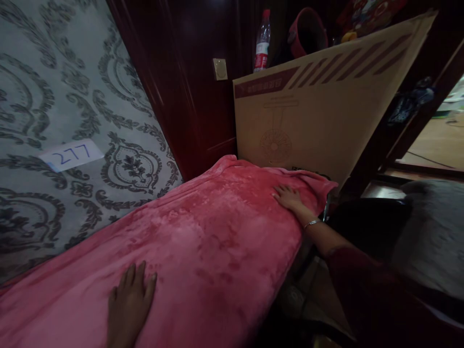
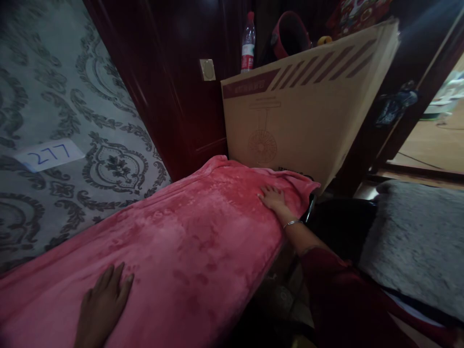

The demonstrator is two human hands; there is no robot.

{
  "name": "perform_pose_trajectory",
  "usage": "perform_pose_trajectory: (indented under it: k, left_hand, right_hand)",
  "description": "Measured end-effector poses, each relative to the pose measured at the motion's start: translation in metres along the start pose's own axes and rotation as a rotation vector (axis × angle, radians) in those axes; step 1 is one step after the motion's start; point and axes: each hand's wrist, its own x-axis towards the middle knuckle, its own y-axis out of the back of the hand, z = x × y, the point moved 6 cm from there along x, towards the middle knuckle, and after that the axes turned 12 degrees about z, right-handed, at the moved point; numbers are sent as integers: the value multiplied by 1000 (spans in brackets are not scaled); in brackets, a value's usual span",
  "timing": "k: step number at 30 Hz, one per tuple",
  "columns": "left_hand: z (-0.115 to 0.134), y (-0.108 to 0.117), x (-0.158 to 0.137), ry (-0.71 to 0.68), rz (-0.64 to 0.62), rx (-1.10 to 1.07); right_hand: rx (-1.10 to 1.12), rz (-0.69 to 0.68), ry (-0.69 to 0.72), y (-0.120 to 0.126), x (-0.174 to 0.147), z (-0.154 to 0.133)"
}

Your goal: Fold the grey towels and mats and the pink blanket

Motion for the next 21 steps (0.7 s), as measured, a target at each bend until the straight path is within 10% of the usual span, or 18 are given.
perform_pose_trajectory:
  k: [10, 21]
  left_hand:
    - [6, 10, 3, 4, -12, -32]
    - [4, 8, 4, 10, -7, -58]
  right_hand:
    - [71, 125, -27, 1, -63, 13]
    - [281, 456, -519, 33, -62, 82]
